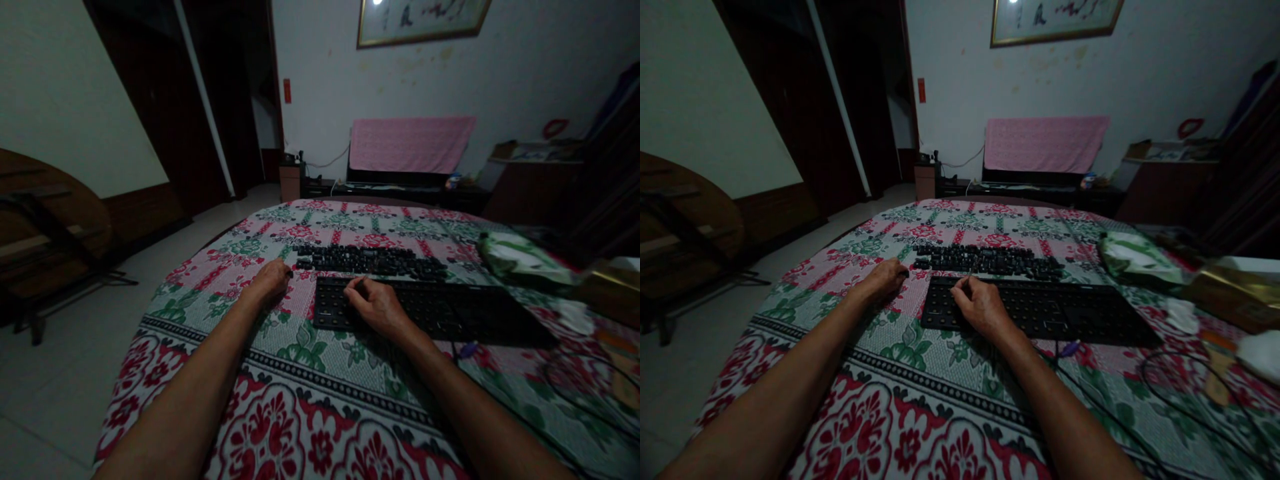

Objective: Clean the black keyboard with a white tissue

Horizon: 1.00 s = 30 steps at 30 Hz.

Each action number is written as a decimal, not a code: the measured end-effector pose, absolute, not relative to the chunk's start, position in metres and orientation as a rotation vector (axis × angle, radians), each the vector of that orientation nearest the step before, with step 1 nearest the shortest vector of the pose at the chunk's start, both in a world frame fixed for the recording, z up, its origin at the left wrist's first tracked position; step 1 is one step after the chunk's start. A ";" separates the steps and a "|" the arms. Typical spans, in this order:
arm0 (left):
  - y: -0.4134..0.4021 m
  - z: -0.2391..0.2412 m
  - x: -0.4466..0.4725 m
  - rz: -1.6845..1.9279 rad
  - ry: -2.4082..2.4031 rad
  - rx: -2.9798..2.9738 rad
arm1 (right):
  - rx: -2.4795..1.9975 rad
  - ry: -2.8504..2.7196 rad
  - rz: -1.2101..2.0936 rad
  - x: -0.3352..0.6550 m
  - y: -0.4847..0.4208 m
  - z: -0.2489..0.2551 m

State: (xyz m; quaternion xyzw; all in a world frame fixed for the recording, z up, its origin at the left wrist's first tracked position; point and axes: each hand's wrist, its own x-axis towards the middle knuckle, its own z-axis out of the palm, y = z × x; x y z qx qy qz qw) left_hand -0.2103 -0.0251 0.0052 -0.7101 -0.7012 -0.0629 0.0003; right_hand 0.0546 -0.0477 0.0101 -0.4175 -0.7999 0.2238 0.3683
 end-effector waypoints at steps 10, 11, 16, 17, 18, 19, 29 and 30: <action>-0.026 0.015 -0.207 -0.179 -2.177 -2.210 | -1.099 -2.060 0.577 0.055 -0.048 0.009; -0.025 0.015 -0.207 -0.162 -2.180 -2.213 | -1.098 -2.061 0.576 0.055 -0.047 0.009; -0.020 0.016 -0.205 -0.117 -2.203 -2.177 | -1.094 -2.061 0.578 0.055 -0.047 0.009; -0.019 0.016 -0.206 -0.125 -2.206 -2.161 | -1.093 -2.058 0.576 0.055 -0.047 0.009; -0.017 0.016 -0.207 -0.134 -2.208 -2.148 | -1.091 -2.054 0.573 0.055 -0.047 0.009; -0.015 0.015 -0.208 -0.144 -2.213 -2.134 | -1.089 -2.053 0.572 0.055 -0.047 0.009; 0.004 0.006 -0.214 -0.142 -2.174 -2.068 | -1.098 -2.052 0.557 0.055 -0.046 0.007; 0.005 0.005 -0.214 -0.132 -2.170 -2.060 | -1.095 -2.052 0.559 0.055 -0.046 0.007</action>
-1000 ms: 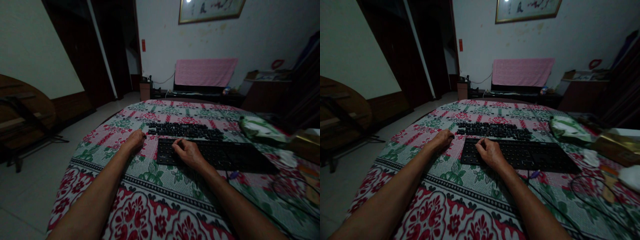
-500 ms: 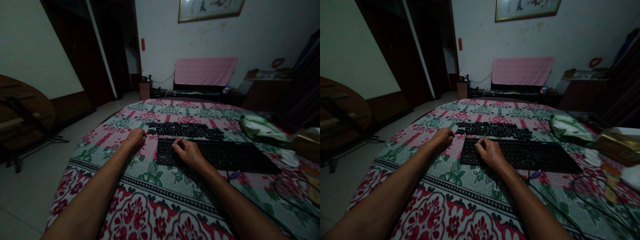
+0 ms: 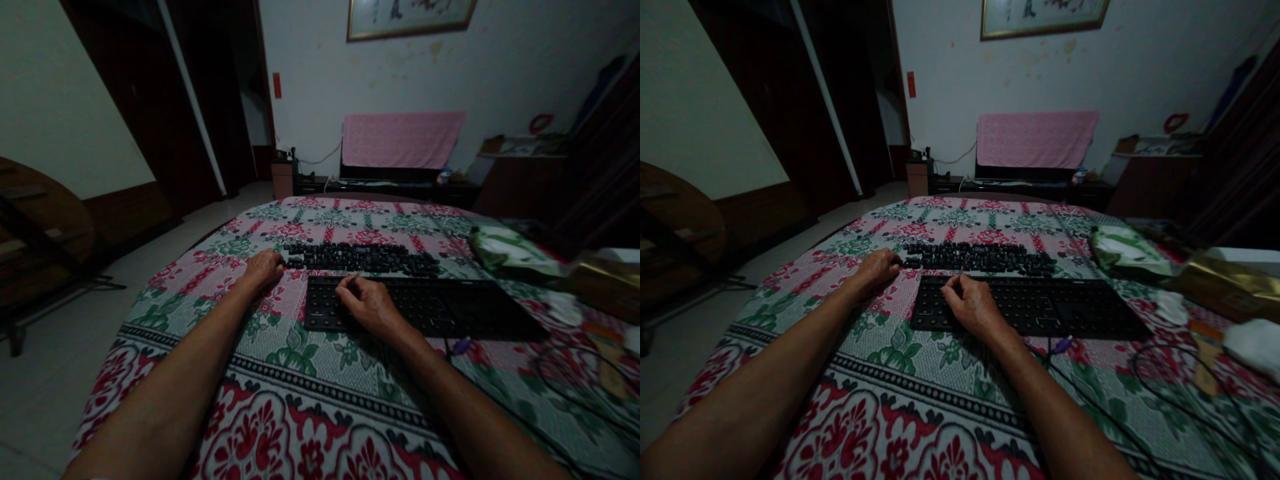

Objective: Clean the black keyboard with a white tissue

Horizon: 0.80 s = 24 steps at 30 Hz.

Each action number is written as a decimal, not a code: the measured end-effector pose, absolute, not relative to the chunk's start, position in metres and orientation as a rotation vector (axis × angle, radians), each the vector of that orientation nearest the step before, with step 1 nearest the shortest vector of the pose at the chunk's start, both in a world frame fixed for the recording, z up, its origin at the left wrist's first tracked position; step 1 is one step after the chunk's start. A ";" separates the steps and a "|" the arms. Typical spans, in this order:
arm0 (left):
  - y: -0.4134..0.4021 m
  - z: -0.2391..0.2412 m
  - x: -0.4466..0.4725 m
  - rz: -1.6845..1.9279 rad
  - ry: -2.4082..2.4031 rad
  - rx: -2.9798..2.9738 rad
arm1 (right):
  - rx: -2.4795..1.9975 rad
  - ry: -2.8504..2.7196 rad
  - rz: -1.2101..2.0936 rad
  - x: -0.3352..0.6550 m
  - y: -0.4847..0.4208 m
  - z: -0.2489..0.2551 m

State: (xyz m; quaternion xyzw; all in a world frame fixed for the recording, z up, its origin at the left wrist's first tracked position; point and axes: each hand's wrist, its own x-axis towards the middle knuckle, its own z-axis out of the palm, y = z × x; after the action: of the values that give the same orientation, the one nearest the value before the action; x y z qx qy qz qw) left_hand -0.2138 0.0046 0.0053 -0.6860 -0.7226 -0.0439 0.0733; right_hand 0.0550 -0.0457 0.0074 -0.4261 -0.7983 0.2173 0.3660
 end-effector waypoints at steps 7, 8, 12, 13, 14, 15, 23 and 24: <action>0.000 0.006 -0.211 -0.115 -2.166 -2.042 | -1.111 -2.023 0.608 0.055 -0.047 0.011; -0.001 0.005 -0.211 -0.135 -2.166 -2.040 | -1.113 -2.015 0.633 0.055 -0.047 0.011; -0.006 0.003 -0.213 -0.232 -2.194 -2.027 | -1.099 -1.947 0.807 0.056 -0.044 0.009; -0.007 0.003 -0.214 -0.265 -2.188 -2.035 | -1.088 -1.919 0.856 0.056 -0.042 0.008; -0.008 0.003 -0.214 -0.298 -2.172 -2.049 | -1.074 -1.882 0.908 0.057 -0.041 0.008; -0.010 0.003 -0.213 -0.333 -2.183 -2.029 | -1.058 -1.852 0.973 0.058 -0.039 0.008; -0.025 0.016 -0.170 -0.512 -2.127 -2.056 | -1.099 -1.609 1.148 0.076 -0.028 0.024; -0.026 0.017 -0.163 -0.513 -2.104 -2.082 | -1.106 -1.585 1.150 0.080 -0.028 0.025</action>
State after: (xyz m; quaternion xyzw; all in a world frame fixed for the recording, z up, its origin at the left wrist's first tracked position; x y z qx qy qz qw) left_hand -0.1628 -0.0261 0.0169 -0.6915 -0.6987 -0.1702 0.0688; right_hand 0.0805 -0.0279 0.0254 -0.4436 -0.6356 0.4614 0.4317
